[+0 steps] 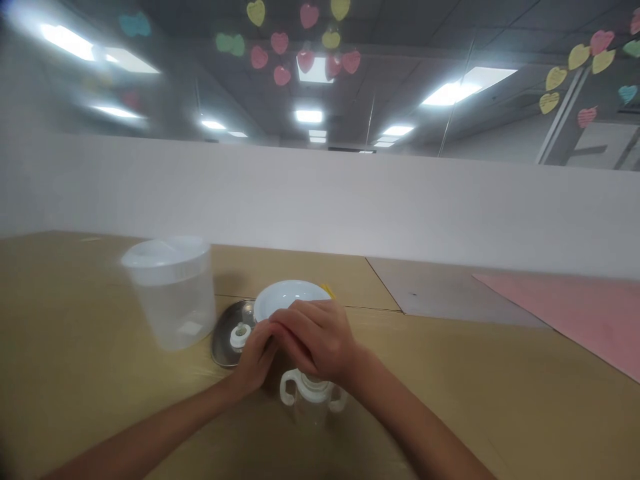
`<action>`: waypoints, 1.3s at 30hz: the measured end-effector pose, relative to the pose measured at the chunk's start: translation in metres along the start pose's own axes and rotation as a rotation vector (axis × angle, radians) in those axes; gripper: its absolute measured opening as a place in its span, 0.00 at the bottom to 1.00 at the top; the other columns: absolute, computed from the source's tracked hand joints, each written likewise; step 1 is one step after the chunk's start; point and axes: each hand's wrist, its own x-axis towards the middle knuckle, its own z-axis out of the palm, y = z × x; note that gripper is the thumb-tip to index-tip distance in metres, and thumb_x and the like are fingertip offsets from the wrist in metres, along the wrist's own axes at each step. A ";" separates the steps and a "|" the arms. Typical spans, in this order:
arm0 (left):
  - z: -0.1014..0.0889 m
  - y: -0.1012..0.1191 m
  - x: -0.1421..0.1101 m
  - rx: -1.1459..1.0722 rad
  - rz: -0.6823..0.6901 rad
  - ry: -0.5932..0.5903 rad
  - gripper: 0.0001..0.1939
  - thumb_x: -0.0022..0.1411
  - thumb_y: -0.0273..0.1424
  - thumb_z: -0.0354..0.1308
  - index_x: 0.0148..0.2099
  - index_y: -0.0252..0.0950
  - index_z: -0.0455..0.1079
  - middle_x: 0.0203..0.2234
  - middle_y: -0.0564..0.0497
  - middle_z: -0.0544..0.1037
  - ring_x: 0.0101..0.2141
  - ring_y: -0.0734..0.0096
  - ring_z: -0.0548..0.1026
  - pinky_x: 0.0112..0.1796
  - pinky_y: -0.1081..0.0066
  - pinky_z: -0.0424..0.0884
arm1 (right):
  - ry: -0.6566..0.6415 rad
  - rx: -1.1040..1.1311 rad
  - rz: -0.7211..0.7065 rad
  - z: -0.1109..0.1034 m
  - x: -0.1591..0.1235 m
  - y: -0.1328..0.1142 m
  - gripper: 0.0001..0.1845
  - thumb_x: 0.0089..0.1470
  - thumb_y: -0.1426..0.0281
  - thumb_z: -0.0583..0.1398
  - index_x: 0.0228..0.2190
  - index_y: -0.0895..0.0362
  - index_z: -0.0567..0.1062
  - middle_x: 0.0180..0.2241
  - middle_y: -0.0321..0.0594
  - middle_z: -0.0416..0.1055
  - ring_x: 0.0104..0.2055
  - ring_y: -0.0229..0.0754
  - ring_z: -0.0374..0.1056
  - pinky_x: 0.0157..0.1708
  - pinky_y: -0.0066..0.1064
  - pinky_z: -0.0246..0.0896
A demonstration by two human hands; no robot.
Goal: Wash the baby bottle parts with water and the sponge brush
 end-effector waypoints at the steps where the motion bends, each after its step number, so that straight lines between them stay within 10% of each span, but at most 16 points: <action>1: 0.001 -0.001 0.000 0.002 0.003 0.007 0.13 0.64 0.33 0.43 0.37 0.36 0.68 0.34 0.48 0.73 0.37 0.66 0.68 0.40 0.65 0.63 | -0.027 -0.009 -0.013 0.000 0.000 0.000 0.08 0.55 0.76 0.49 0.30 0.58 0.67 0.19 0.34 0.65 0.19 0.32 0.56 0.20 0.25 0.48; 39: 0.005 -0.003 0.002 -0.018 0.005 -0.031 0.15 0.65 0.33 0.41 0.35 0.35 0.67 0.31 0.49 0.73 0.34 0.68 0.69 0.40 0.65 0.63 | -0.366 0.275 0.369 -0.001 0.005 -0.005 0.19 0.57 0.69 0.48 0.16 0.59 0.60 0.15 0.28 0.47 0.19 0.29 0.42 0.20 0.23 0.41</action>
